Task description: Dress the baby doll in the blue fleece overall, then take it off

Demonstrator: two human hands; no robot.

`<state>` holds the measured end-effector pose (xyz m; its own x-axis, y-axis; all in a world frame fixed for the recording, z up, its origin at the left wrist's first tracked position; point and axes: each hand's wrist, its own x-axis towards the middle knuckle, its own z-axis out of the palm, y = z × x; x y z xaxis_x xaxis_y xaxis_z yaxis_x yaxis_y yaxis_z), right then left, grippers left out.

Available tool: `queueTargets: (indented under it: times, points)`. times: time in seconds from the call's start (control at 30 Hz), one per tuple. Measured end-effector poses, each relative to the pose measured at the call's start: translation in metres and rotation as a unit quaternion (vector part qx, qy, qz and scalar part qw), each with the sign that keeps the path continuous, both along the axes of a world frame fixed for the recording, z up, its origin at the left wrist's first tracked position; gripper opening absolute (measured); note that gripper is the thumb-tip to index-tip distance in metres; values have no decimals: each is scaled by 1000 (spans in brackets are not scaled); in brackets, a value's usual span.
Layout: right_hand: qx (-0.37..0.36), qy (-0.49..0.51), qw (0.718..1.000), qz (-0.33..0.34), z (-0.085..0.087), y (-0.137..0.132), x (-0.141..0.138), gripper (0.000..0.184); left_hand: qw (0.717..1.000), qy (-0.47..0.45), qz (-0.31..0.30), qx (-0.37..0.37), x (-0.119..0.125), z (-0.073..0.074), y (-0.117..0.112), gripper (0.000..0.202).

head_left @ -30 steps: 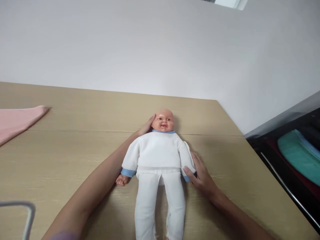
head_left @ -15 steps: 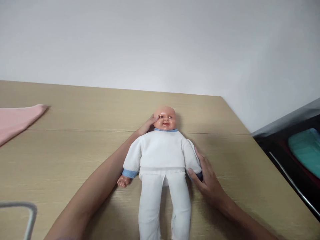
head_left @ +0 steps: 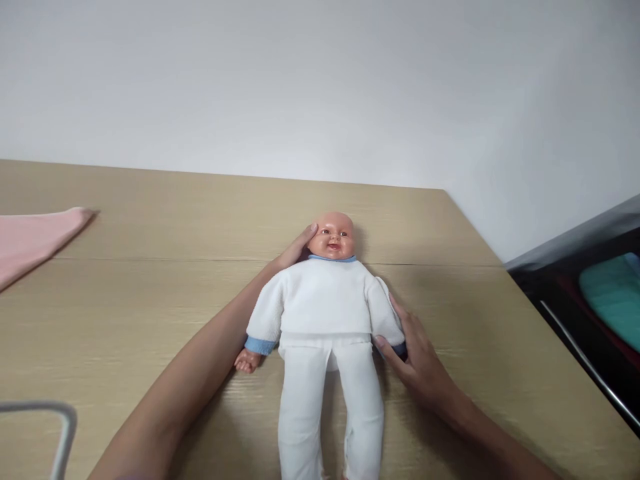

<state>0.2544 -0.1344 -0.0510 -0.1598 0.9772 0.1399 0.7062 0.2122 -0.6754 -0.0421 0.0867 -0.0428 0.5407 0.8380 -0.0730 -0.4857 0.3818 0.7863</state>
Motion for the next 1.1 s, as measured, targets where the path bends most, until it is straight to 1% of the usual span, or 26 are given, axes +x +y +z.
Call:
queueTargets:
  times: [0.13, 0.2, 0.43, 0.63, 0.8, 0.97, 1.1]
  points:
    - [-2, 0, 1000, 6, 1, 0, 1, 76, 1000, -9, 23, 19, 2, 5, -3, 63]
    - [0, -3, 1000, 9, 1, 1, 2, 74, 999, -9, 25, 22, 1, 7, -5, 64]
    - [-1, -9, 1000, 11, 1, 1, 3, 75, 1000, -5, 22, 19, 0, 4, -3, 63]
    - [-1, -20, 1000, 10, 1, 1, 4, 72, 999, -3, 39, 33, 1, 7, -5, 58]
    - [-3, -24, 1000, 9, -1, 2, 5, 73, 999, 1, 36, 30, 1, 6, -4, 58]
    - [2, -24, 1000, 12, -2, 2, 6, 74, 998, 12, 59, 18, 2, 7, -4, 58]
    - [12, -23, 1000, 11, -3, 2, 5, 74, 999, 8, 47, 24, 2, 9, -5, 58]
